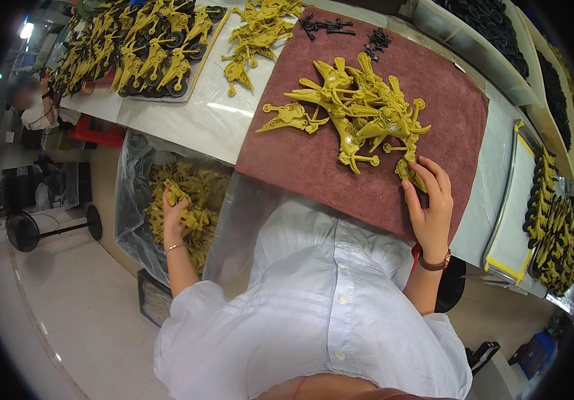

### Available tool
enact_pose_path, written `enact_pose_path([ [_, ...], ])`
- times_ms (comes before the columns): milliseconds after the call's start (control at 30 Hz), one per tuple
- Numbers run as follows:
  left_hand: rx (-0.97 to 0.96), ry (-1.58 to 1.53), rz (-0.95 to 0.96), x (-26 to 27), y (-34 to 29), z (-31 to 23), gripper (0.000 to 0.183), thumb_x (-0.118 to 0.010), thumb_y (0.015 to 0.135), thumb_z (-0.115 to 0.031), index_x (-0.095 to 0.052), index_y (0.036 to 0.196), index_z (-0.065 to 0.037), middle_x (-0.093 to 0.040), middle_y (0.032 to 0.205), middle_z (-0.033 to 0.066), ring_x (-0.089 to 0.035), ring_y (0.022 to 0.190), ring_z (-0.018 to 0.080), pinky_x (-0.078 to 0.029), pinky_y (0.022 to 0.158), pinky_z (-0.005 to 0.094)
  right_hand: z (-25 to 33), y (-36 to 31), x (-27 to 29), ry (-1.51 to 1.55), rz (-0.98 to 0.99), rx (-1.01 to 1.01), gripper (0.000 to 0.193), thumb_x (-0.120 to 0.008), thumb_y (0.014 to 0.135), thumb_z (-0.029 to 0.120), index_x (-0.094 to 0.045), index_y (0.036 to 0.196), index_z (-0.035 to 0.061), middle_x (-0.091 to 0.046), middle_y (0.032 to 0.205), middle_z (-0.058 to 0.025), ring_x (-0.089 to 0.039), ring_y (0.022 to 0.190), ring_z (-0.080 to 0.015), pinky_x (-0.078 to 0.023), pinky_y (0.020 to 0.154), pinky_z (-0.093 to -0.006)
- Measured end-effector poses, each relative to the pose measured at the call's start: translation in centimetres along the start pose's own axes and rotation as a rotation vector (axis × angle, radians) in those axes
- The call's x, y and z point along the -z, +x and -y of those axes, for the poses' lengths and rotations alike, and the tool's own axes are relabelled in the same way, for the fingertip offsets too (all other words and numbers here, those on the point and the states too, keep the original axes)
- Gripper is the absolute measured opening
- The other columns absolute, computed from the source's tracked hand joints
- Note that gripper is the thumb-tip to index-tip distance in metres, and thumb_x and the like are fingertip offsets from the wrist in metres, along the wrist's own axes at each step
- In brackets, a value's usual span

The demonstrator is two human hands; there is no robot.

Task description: The person transfers assembled toy motorcycles onto a tray, takes yellow motorcycle frame parts from a container, arranges them on a mat, and attaches black handlebar pieces to the frames by hand.

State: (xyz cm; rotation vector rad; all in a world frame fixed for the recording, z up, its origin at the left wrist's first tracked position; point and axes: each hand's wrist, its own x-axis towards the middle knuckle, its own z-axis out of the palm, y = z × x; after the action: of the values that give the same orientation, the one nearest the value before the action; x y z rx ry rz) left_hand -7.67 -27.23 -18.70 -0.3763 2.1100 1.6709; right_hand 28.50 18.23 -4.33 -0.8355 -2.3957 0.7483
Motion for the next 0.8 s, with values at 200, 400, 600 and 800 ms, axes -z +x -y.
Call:
enact_pose_path([
  [200, -0.045, -0.261, 0.031, 1.4, -1.9, -3.3, 0.071, -0.064, 0.079, -0.001, -0.037, 0.144, -0.008, -0.056, 0.118, 0.0105, -0.061, 0.097, 0.0247, -0.056, 0.082, 0.0436, 0.1, -0.1, 0.1, -0.009, -0.006, 0.000, 0.031, -0.071, 0.085, 0.013, -0.066, 0.114, 0.0050, -0.060, 0.122, -0.0125, -0.056, 0.112, -0.0303, -0.041, 0.098, -0.0400],
  [400, -0.448, -0.349, 0.229, -7.3, -13.3, -15.8, 0.073, -0.051, 0.081, 0.003, -0.031, 0.150, -0.012, -0.052, 0.125, 0.0134, -0.054, 0.114, 0.0245, -0.049, 0.098, 0.0508, 0.2, -0.1, -0.2, -0.024, 0.003, 0.021, 0.032, -0.070, 0.085, 0.013, -0.065, 0.116, 0.0050, -0.060, 0.122, -0.0127, -0.056, 0.112, -0.0305, -0.041, 0.098, -0.0405],
  [600, -0.652, -0.504, 0.767, -16.7, -15.8, -21.8, 0.087, -0.050, 0.076, 0.005, -0.019, 0.154, -0.017, -0.043, 0.139, 0.0196, -0.048, 0.126, 0.0310, -0.043, 0.103, 0.0597, 0.9, -0.2, 0.7, -0.031, -0.019, 0.014, 0.032, -0.071, 0.085, 0.014, -0.066, 0.115, 0.0029, -0.059, 0.123, -0.0143, -0.056, 0.114, -0.0300, -0.044, 0.098, -0.0393],
  [800, -0.427, -0.650, 1.036, -33.7, -24.5, -22.9, 0.100, -0.063, 0.066, 0.009, -0.021, 0.152, -0.021, -0.045, 0.134, 0.0107, -0.051, 0.120, 0.0236, -0.051, 0.096, 0.0446, 2.9, -0.8, 1.6, 1.037, -0.070, -0.124, 0.099, -0.084, 0.076, 0.031, -0.026, 0.150, 0.0035, -0.046, 0.140, -0.0167, -0.054, 0.120, -0.0264, -0.051, 0.095, -0.0396],
])
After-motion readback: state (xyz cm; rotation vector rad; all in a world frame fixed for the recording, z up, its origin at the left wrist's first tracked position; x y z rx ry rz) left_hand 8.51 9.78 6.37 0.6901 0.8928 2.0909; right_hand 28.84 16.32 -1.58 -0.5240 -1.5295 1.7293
